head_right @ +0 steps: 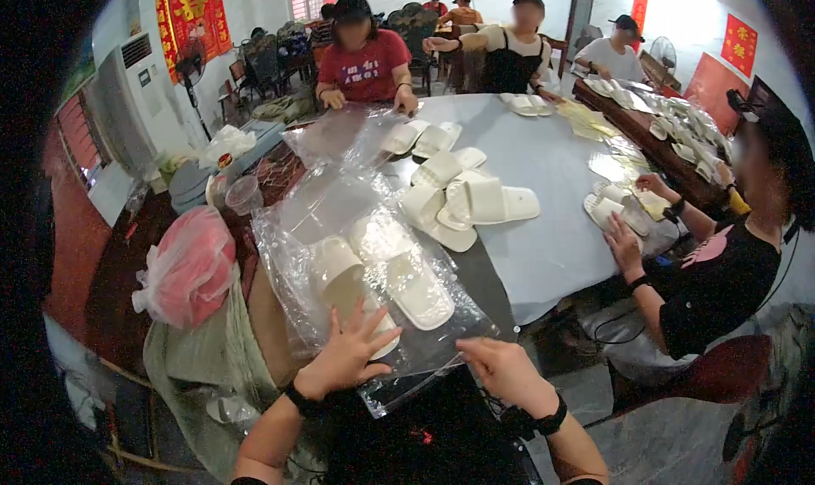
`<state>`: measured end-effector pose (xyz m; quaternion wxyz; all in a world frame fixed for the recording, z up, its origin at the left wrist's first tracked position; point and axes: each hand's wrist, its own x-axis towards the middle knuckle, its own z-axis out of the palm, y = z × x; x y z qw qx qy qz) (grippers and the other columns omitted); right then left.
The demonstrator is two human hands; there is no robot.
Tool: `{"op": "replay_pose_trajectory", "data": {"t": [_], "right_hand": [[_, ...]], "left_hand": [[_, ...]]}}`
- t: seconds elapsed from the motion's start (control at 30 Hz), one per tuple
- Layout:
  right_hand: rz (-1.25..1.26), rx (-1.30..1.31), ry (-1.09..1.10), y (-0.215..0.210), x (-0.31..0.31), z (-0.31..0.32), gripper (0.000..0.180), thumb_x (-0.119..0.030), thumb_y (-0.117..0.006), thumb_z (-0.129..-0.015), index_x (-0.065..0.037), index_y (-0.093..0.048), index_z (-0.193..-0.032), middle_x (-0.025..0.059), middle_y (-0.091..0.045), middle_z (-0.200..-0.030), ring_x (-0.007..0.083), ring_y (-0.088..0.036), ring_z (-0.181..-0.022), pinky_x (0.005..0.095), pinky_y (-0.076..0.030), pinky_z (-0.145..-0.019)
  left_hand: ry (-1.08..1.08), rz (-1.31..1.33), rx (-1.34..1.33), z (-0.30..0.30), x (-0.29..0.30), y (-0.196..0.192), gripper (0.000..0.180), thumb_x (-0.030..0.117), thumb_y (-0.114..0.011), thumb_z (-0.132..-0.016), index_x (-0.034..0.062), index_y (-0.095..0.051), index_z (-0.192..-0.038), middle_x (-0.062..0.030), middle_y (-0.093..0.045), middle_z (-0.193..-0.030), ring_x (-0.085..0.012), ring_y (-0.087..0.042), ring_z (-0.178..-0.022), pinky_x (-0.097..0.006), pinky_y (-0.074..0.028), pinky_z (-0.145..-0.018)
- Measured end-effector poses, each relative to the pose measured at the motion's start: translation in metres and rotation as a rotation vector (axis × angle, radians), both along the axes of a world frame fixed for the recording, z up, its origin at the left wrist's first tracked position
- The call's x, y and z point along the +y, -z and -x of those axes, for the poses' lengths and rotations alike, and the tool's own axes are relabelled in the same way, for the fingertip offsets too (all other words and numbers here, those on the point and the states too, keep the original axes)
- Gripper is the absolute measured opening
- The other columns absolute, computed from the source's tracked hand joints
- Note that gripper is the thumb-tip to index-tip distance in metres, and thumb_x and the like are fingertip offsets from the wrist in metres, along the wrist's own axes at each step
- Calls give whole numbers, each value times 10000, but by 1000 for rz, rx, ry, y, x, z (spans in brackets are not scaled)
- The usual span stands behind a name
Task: The worker packs various colored slippers into individual plastic bags and places them into a larger sack.
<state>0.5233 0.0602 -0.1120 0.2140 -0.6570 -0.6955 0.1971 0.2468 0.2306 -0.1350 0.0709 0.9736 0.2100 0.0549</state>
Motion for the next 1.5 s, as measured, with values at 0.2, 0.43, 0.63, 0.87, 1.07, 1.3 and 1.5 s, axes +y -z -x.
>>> {"op": "replay_pose_trajectory", "data": {"t": [0.2, 0.43, 0.63, 0.87, 1.07, 1.3, 1.5], "right_hand": [[-419, -520, 7, -17, 33, -36, 654, 18, -598, -848, -164, -512, -1470, 84, -429, -1574, 292, -527, -1321, 407, -477, -1041], [-369, -649, -281, 13, 61, -59, 677, -92, -529, -930, -292, -370, -1557, -23, -322, -1643, 241, -409, -1427, 402, -398, -1104], [-304, -387, -315, 34, 60, -56, 538, -127, -618, -919, -193, -535, -1446, -10, -500, -1526, 266, -452, -1389, 410, -397, -1085], [-302, -73, -292, 38, 42, -59, 278, -204, -668, -944, -111, -691, -1205, 24, -642, -1355, 294, -548, -1246, 428, -445, -1059], [-353, 184, -121, 51, 45, -49, 139, -138, -669, -942, -5, -706, -949, 124, -705, -1060, 316, -621, -1013, 396, -498, -901], [-375, 177, 194, 67, 63, -27, 190, -142, -762, -832, -3, -634, -824, 105, -659, -982, 315, -612, -879, 413, -496, -772], [-188, 125, 303, 52, 67, -24, 179, -122, -749, -824, -36, -652, -948, 116, -659, -872, 319, -622, -848, 425, -504, -755]], "left_hand": [[181, 46, -194, 24, -9, 6, 619, 203, -771, -839, 105, -534, -1402, -179, -392, -1571, -430, -329, -1475, -693, -239, -1145], [109, 46, -250, 66, -25, 3, 710, -49, -602, -752, 23, -479, -1448, -212, -410, -1544, -428, -327, -1477, -530, -311, -1188], [90, 22, -205, 67, -44, 20, 664, -22, -646, -758, 66, -533, -1406, -196, -441, -1522, -399, -385, -1447, -526, -328, -1175], [34, 23, -472, 67, -40, 29, 314, 28, -739, -764, 48, -674, -1071, -172, -607, -1305, -388, -540, -1299, -502, -430, -1091], [-183, 180, -775, 65, -35, 32, 58, 22, -660, -897, 7, -679, -844, -121, -683, -923, -313, -629, -929, -410, -487, -822], [-379, 55, -742, 52, -37, 38, 120, 21, -665, -864, -12, -587, -779, -121, -606, -785, -344, -584, -796, -461, -448, -734], [-523, 58, -642, 38, -37, 29, 273, -75, -625, -802, 12, -577, -1056, -163, -561, -1147, -375, -597, -940, -465, -483, -854]]}}
